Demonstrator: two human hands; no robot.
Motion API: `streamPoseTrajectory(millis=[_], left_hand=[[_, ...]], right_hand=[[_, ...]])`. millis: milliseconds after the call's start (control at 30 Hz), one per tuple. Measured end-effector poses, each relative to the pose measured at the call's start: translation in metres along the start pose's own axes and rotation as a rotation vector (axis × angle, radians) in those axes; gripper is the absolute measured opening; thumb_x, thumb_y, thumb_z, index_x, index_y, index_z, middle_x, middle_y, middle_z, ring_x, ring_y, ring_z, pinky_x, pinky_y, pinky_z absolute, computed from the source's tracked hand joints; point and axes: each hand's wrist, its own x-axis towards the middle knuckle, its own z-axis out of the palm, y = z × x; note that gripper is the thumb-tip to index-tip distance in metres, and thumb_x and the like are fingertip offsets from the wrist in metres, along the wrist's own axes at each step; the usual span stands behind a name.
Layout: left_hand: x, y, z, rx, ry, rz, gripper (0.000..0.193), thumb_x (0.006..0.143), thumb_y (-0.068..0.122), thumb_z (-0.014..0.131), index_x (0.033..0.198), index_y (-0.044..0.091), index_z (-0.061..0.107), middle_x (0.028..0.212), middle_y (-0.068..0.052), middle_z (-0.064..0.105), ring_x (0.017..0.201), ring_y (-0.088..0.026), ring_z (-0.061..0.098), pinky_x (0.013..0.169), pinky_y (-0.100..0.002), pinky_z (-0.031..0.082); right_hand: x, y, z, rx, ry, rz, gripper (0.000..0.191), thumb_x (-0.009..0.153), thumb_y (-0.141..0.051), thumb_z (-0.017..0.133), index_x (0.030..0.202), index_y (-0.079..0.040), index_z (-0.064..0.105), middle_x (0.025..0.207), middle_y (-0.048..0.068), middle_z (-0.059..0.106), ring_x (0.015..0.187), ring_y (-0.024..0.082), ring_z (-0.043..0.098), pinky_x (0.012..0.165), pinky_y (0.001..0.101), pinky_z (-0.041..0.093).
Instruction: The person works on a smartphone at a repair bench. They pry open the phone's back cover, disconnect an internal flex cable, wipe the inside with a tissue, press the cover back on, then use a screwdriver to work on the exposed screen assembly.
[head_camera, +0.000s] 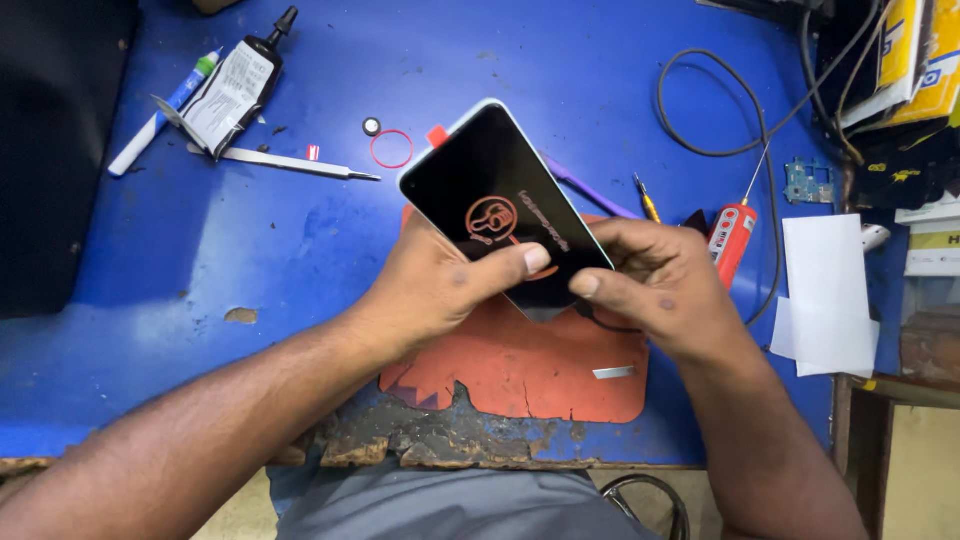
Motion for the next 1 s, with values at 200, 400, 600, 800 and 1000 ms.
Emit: streamPoseTrajectory(millis=[200,400,600,800,1000], left_hand=[[0.002,-0.006,-0.002,0.075,-0.030,-0.097,0.020,0.090,0.009,0.076,0.108,0.003,0.071,0.098,-0.002,0.076,0.091,-0.009,0.072,0.081,-0.029,0.062],[0.007,0.013,-0.016,0.012,0.032,-0.001,0.020,0.097,0.014,0.073,0.111,0.000,0.070,0.099,-0.003,0.075,0.092,-0.009,0.070,0.087,-0.028,0.060],[0.009,0.021,-0.028,-0.026,0.069,0.053,0.023,0.101,0.013,0.068,0.117,-0.004,0.070,0.100,-0.004,0.075,0.092,-0.007,0.069,0.085,-0.026,0.059],[0.008,0.022,-0.026,0.046,0.097,0.071,0.025,0.100,0.009,0.069,0.121,-0.005,0.068,0.102,-0.004,0.075,0.092,-0.006,0.068,0.082,-0.023,0.058],[0.006,0.024,-0.026,0.073,0.094,0.080,0.027,0.100,0.009,0.068,0.124,-0.005,0.068,0.103,-0.004,0.076,0.093,-0.006,0.069,0.084,-0.023,0.059]], right_hand=[[0.004,0.011,0.012,-0.039,-0.003,-0.059,0.021,0.094,-0.003,0.072,0.113,0.007,0.071,0.115,0.004,0.074,0.099,0.008,0.068,0.088,0.0242,0.057],[0.004,0.013,0.009,-0.094,0.142,0.049,0.029,0.090,-0.002,0.075,0.118,0.005,0.074,0.101,0.005,0.076,0.080,0.006,0.062,0.067,0.0218,0.051],[0.005,0.014,0.009,-0.089,0.169,0.082,0.030,0.089,-0.003,0.075,0.118,0.006,0.074,0.083,0.002,0.070,0.060,0.000,0.050,0.049,0.0187,0.038],[0.008,0.010,0.012,-0.067,0.170,0.119,0.033,0.088,-0.003,0.075,0.120,0.006,0.073,0.078,0.001,0.069,0.051,-0.001,0.044,0.040,0.0191,0.030],[0.011,0.012,0.014,-0.132,0.177,0.092,0.032,0.088,-0.001,0.074,0.119,0.007,0.071,0.084,0.002,0.071,0.061,-0.001,0.053,0.050,0.0180,0.039]])
